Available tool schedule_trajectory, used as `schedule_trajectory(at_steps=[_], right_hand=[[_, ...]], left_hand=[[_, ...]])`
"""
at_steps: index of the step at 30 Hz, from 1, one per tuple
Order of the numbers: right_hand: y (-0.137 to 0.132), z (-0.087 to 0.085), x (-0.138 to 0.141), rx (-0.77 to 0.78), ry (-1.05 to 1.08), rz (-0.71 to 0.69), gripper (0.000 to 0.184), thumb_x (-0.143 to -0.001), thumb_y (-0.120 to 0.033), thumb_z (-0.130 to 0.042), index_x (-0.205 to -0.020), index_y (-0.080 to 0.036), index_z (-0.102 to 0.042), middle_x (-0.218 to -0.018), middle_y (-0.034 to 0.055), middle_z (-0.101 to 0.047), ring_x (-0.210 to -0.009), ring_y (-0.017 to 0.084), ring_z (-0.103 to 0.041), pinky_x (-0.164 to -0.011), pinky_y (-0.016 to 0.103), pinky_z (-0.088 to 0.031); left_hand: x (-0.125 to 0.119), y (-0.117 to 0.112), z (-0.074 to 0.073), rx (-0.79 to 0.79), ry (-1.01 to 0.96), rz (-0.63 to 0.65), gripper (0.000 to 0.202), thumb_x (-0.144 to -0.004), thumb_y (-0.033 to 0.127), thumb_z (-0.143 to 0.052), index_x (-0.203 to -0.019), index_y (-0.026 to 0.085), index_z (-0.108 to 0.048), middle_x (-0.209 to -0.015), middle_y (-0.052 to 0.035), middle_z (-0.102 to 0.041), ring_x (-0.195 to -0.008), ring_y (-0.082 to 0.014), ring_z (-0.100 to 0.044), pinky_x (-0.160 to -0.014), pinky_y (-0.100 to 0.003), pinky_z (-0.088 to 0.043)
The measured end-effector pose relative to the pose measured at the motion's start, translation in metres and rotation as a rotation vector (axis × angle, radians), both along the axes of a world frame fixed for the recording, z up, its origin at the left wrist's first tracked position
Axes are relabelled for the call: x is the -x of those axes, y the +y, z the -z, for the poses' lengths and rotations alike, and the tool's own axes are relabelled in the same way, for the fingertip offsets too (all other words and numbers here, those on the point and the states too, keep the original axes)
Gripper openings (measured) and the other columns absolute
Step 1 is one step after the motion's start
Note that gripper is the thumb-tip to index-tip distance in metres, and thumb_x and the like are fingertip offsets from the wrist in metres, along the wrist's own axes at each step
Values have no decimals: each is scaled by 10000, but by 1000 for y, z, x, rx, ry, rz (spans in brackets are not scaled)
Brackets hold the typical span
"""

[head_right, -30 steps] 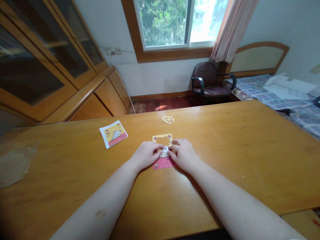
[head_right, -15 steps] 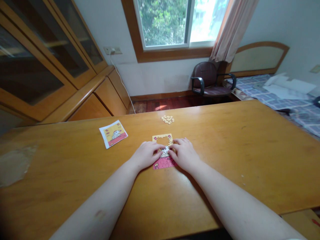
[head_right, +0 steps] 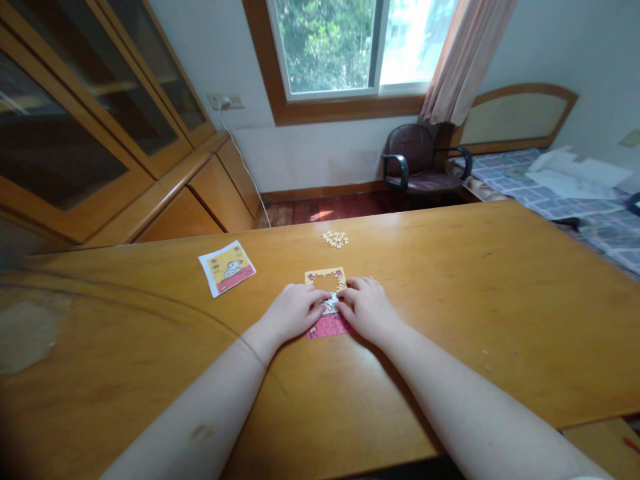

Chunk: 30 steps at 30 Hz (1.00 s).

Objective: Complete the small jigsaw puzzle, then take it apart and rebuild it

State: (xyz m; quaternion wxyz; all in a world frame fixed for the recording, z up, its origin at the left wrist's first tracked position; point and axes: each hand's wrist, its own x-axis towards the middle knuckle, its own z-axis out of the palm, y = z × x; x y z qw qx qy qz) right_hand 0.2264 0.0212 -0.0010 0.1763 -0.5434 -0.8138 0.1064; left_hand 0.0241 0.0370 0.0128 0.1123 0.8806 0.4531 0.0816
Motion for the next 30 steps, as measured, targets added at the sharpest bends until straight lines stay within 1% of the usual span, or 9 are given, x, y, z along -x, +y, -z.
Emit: schedule_trajectory(at_steps=[6,9,11,14,19,23,26,28,30], right_hand=[[0,-1,0,15,12,-19,257,-890,-378,-548,-1036,-248,-716,-1168,91,-623,-1097,254,-529,-989,440,-394],[0,0,0,-3,29,9,306,-884,-387,-554,-1105,-223,-688,-1202,109,-606,-1110,264,-522,-997,451,-396],[0,0,0,-8,35,29,329,-878,-395,-563,-1133,-221,-675,-1225,117,-594,-1123,272,-516,-998,462,-398],[0,0,0,-1,30,26,316,-879,-390,-561,-1122,-228,-682,-1229,119,-590,-1131,275,-514,-996,464,-401],[-1,-1,1,16,26,3,296,-882,-376,-563,-1108,-234,-690,-1219,117,-595,-1134,270,-514,-997,460,-400],[1,2,1,30,74,10,314,-876,-376,-566,-1119,-213,-681,-1243,122,-584,-1144,266,-523,-1006,453,-405],[5,7,-1,49,140,39,361,-861,-383,-578,-1155,-188,-655,-1268,127,-576,-1169,265,-521,-1027,443,-403],[12,11,-6,62,184,61,376,-853,-376,-579,-1165,-175,-643,-1276,127,-578,-1191,263,-515,-1046,438,-393],[20,15,-12,63,226,93,375,-851,-370,-571,-1158,-166,-643,-1275,127,-584,-1201,259,-513,-1055,434,-389]], left_hand=[[1,-1,1,12,-4,-8,295,-872,279,-507,-1130,285,-652,-975,-40,-699,-915,-220,-631,-820,-354,-471],[4,1,1,-20,-58,-39,355,-869,268,-513,-1212,268,-604,-1069,-54,-683,-979,-230,-620,-875,-370,-462],[7,3,1,-34,-92,-63,362,-876,270,-507,-1227,259,-595,-1107,-61,-672,-1012,-229,-612,-900,-367,-454],[9,5,1,-16,-88,-69,317,-875,272,-509,-1164,274,-639,-1056,-55,-680,-981,-225,-619,-878,-358,-463],[7,4,3,21,-69,-37,297,-859,260,-514,-1106,288,-676,-964,-52,-681,-901,-215,-629,-840,-350,-474],[6,4,2,32,-149,-34,292,-863,266,-513,-1105,258,-675,-996,-52,-689,-917,-210,-627,-853,-341,-470],[8,8,3,26,-283,-105,291,-870,259,-496,-1108,226,-661,-1037,-47,-686,-936,-195,-620,-858,-318,-463],[11,12,7,44,-343,-192,275,-862,244,-492,-1067,220,-672,-952,-37,-683,-862,-179,-617,-797,-298,-466],[15,17,12,70,-384,-276,263,-860,255,-484,-1031,225,-682,-793,-17,-641,-751,-165,-593,-704,-280,-453]])
